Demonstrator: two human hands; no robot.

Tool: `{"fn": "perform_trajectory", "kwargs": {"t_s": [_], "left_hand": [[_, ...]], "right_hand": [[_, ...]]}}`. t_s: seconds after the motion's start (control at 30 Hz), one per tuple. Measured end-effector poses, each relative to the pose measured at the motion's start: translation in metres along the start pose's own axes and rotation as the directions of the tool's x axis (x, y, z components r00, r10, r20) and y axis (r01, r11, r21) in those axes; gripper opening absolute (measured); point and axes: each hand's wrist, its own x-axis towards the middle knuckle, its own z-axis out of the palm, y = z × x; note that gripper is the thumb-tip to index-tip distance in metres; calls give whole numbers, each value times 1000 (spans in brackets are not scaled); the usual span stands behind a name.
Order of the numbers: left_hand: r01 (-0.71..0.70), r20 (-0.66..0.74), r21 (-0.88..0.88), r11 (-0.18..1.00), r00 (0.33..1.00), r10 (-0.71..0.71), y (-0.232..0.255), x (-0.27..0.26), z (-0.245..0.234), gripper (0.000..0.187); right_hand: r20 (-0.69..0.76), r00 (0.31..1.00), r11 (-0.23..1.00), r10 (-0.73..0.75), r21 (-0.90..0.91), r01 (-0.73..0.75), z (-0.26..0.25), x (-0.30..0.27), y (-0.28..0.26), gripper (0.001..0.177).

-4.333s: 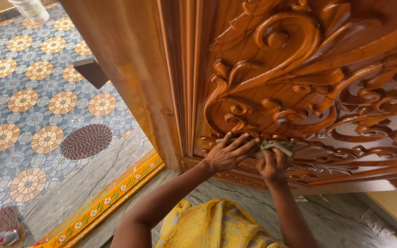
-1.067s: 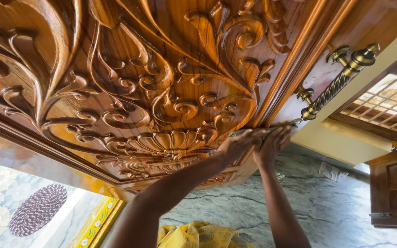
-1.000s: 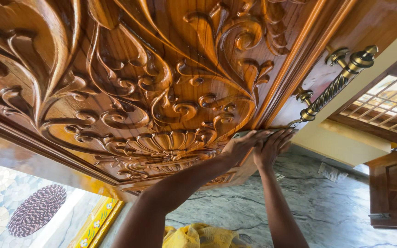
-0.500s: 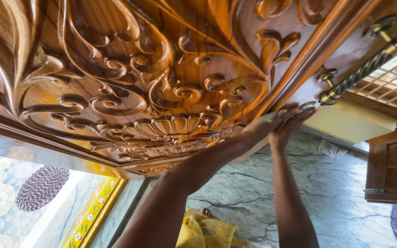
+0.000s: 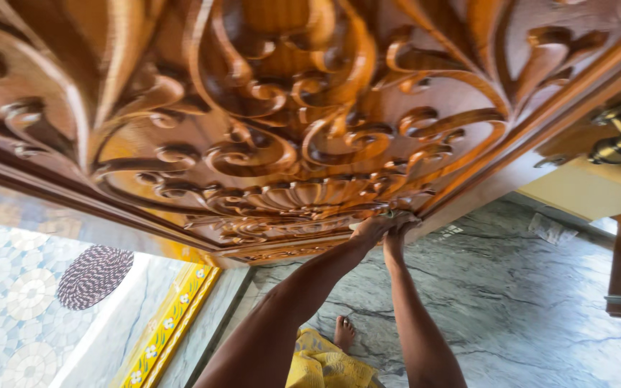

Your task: The person wipes the surface of a large, ornately carved wooden door using a cloth. They systematically clean the carved details and flat panels, moving the cloth across the door's surface.

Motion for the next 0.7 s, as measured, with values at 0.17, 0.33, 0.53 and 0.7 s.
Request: {"fn": "perform_trajectory", "kwargs": {"t_s": [0.17, 0.33, 0.53, 0.7], "left_hand": [[-27, 69, -231, 973, 997, 44, 13, -92, 35, 80], [-100, 81, -81, 992, 991, 107, 17, -196, 68, 83], [203, 67, -181, 962, 979, -194, 43, -304, 121, 82], [328, 171, -746, 579, 936, -308, 59, -395, 149, 82]], "right_hand": [[66, 996, 980, 58, 186, -70, 75, -51, 8, 76], [106, 990, 920, 95, 369, -128, 158, -110, 13, 68], [150, 985, 964, 83, 237, -118, 248, -184, 5, 69], [258, 953, 959, 158, 188, -210, 313, -239, -7, 71]]}}
